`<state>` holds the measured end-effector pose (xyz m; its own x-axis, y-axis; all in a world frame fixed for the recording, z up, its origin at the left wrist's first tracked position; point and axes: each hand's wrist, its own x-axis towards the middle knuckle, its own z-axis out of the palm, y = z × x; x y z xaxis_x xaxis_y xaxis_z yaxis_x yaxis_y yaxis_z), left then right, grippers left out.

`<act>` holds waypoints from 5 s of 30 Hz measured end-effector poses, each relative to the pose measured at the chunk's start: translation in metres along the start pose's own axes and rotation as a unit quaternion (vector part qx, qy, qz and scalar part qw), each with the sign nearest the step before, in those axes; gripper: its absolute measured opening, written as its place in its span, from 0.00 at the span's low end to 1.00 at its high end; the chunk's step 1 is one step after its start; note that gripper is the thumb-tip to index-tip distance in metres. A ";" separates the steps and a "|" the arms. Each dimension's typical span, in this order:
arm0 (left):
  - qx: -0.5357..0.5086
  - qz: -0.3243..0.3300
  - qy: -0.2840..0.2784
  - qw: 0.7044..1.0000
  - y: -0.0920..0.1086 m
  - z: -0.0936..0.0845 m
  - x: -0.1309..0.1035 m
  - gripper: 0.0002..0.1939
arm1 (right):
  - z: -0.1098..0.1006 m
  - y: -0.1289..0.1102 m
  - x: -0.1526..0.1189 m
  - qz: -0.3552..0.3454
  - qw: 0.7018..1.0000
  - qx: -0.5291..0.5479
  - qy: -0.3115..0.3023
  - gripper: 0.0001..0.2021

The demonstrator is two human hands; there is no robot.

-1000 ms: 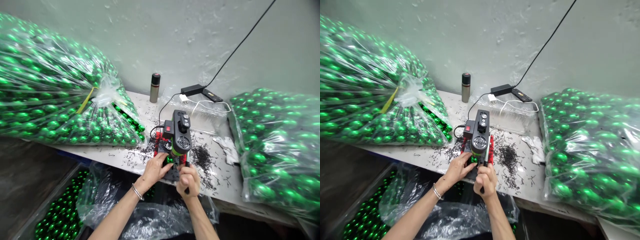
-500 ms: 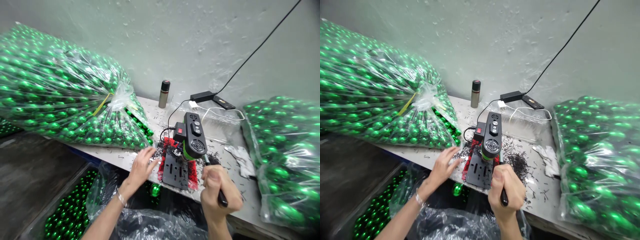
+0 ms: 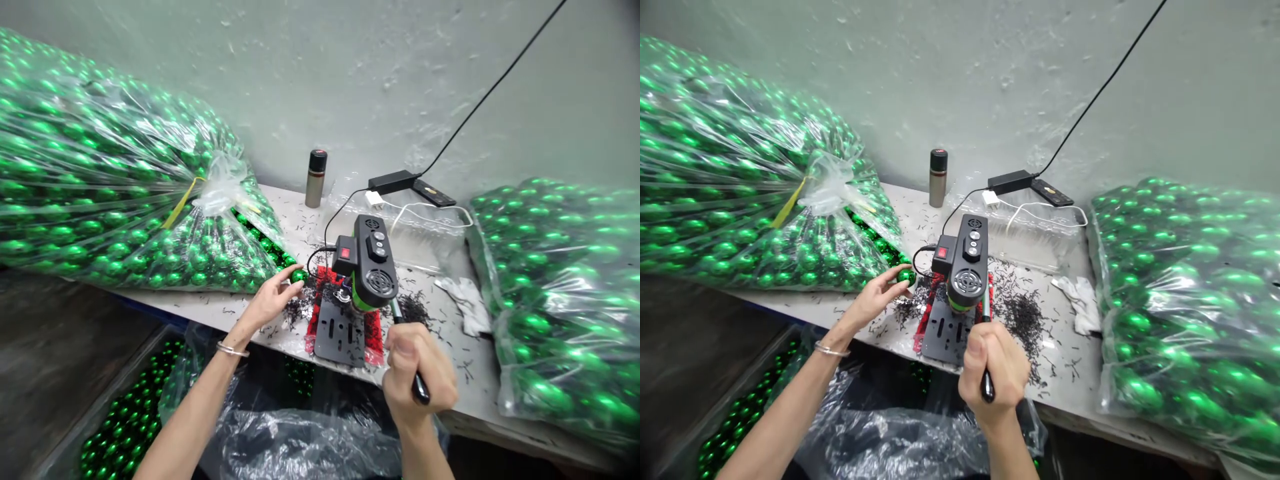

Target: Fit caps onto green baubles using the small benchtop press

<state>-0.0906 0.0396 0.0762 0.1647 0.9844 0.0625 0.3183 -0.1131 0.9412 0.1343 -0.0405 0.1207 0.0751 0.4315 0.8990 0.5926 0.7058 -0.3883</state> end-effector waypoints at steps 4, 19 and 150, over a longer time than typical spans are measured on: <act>-0.282 -0.077 -0.049 0.955 0.002 0.017 -0.019 0.32 | -0.001 0.000 0.000 0.001 1.000 -0.008 -0.001 0.15; 0.142 0.073 0.006 0.987 -0.011 0.086 -0.031 0.17 | -0.002 0.003 -0.008 -0.013 1.000 -0.006 -0.023 0.11; 0.204 0.107 0.049 0.972 -0.015 0.109 -0.041 0.16 | -0.001 0.010 -0.028 0.005 1.000 -0.004 -0.028 0.12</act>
<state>-0.0004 -0.0134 0.0238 0.1842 0.9381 0.2932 0.6330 -0.3415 0.6947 0.1389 -0.0463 0.0916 0.0364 0.4687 0.8826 0.5987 0.6969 -0.3948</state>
